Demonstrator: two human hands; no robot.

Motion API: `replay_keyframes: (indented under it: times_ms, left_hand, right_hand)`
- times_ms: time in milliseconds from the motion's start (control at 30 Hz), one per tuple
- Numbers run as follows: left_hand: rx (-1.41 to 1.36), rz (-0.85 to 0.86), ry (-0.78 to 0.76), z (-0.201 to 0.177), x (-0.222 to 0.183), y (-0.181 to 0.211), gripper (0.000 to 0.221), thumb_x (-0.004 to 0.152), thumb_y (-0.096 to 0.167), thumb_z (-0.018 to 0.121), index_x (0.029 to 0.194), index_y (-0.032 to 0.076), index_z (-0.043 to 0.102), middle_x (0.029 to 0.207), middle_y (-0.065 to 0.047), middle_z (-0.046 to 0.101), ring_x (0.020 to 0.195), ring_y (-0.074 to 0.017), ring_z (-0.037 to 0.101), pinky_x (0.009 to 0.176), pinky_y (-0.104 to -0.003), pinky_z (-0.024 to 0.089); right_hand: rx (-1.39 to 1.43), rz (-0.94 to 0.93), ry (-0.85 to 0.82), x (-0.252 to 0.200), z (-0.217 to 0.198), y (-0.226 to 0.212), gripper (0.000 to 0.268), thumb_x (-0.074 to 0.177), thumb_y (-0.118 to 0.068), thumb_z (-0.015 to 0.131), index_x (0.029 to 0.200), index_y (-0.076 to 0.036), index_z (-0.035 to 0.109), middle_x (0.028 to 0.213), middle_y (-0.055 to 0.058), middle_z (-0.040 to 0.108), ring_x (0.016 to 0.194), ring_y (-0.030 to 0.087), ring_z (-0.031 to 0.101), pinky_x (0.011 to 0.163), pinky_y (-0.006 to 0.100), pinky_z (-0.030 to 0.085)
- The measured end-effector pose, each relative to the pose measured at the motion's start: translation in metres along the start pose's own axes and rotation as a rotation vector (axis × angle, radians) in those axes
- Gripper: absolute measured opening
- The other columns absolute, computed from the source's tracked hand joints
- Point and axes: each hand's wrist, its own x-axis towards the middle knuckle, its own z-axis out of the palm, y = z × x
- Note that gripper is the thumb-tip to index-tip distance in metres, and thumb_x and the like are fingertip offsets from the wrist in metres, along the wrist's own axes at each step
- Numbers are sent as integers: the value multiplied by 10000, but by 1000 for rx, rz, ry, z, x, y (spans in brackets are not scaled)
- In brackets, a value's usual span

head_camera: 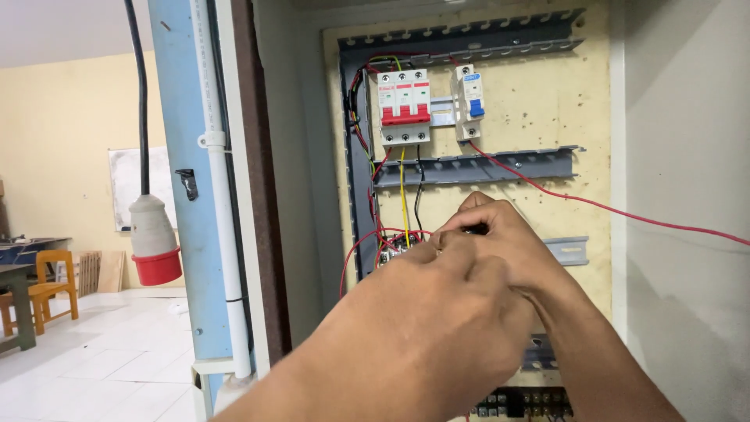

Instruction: Connecting electrical wires to components in a control panel using a screwdriver.

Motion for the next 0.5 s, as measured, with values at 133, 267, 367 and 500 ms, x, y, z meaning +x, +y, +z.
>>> replay_keyframes:
  times_ms: [133,267,367,500]
  left_hand:
    - [-6,-122,-235,-4,13,9,192,677,23,670,559,174,651,505,19,563,394,-266,556,295,-431,360]
    - [84,-14,-195,-1,16,7,241,763,3,653,617,192,685,697,-78,655,696,-303,567,524,-407,454]
    - [103,-34,-67,2,16,5,188,790,71,661,666,184,744,792,-112,689,772,-342,611,600,-457,510]
    - [79,-50,-449,-23,24,7,370,665,-107,615,533,230,536,496,65,472,426,-162,427,327,-338,285]
  right_hand:
    - [-120,62,57,3,1,-1,61,815,-87,836,785,-55,877,803,24,584,781,133,605,774,260,451]
    - [-122,61,5,2,-4,1,173,756,31,736,818,-46,877,845,22,563,785,140,584,735,257,479]
    - [-104,77,-10,-7,-2,-8,160,753,79,649,719,-19,772,830,11,486,758,132,487,682,269,396]
    - [-126,79,34,-2,-1,-8,106,813,-66,778,811,-70,884,846,22,569,797,133,606,782,256,470]
